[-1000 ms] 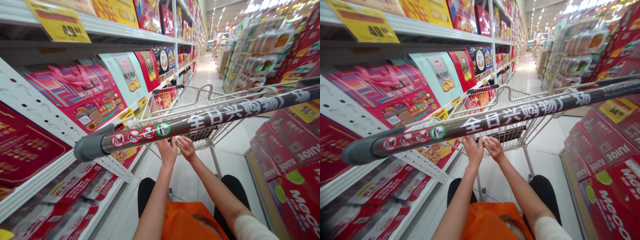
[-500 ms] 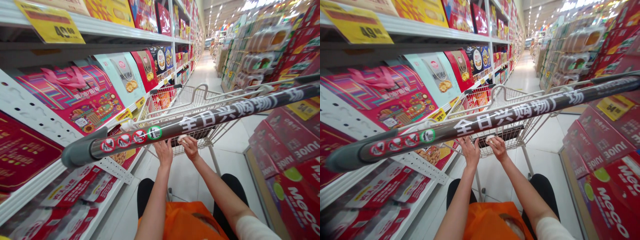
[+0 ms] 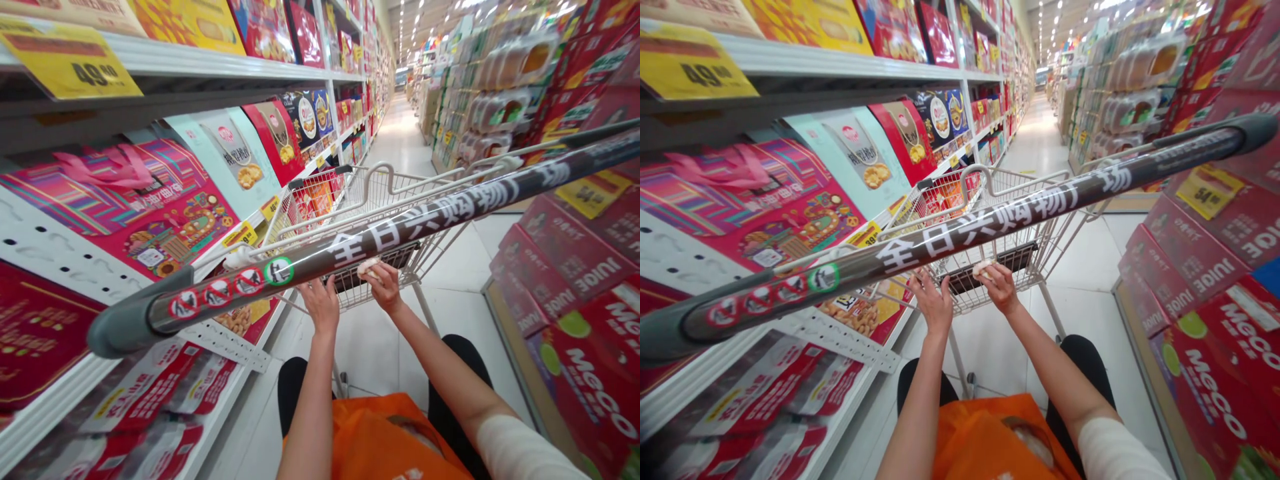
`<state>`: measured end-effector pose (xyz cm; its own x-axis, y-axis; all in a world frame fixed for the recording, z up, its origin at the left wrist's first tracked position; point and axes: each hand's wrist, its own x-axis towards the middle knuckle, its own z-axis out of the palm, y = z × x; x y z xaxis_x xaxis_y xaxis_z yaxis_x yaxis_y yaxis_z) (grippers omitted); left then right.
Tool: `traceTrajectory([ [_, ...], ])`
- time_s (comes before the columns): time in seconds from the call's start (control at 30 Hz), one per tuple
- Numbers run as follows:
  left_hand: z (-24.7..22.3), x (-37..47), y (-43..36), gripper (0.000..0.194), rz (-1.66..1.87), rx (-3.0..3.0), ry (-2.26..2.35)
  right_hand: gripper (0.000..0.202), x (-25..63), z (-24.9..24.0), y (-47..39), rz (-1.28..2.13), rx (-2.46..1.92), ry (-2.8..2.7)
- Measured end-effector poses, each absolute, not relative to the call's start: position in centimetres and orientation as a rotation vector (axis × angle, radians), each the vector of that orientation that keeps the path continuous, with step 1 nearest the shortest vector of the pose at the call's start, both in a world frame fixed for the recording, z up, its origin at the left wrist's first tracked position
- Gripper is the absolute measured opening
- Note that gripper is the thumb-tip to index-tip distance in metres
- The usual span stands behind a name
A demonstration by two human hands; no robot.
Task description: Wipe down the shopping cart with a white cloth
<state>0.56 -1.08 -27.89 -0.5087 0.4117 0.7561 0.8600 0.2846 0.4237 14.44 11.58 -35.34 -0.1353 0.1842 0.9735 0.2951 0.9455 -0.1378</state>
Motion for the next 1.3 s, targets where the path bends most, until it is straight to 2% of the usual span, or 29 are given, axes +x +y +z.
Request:
traceTrajectory([
  [0.17,-27.7,0.3,-1.1,0.062,-1.174,-1.146,-2.026,0.025,15.1,-36.4,10.6,-0.115,-0.296,-1.774],
  [0.4,-27.8,0.4,-0.9,0.063,-1.199,-1.150,-2.057,0.026,16.2,-33.2,13.1,-0.157,-0.471,-1.607],
  [0.63,-27.6,0.3,-1.0,0.062,-1.212,-1.138,-2.018,0.026,16.8,-37.3,12.2,-0.081,-0.424,-1.770],
  [0.9,-27.6,0.3,-1.0,0.063,-1.177,-1.132,-2.031,0.021,17.2,-34.3,13.9,-0.146,-0.507,-1.628],
  [1.13,-27.5,0.2,-1.1,0.060,-1.138,-1.121,-1.982,0.024,18.3,-37.1,13.0,-0.072,-0.489,-1.776],
  [1.3,-27.7,-0.1,-1.0,0.059,-1.107,-1.119,-1.991,0.020,19.3,-34.0,14.9,-0.107,-0.561,-1.535],
])
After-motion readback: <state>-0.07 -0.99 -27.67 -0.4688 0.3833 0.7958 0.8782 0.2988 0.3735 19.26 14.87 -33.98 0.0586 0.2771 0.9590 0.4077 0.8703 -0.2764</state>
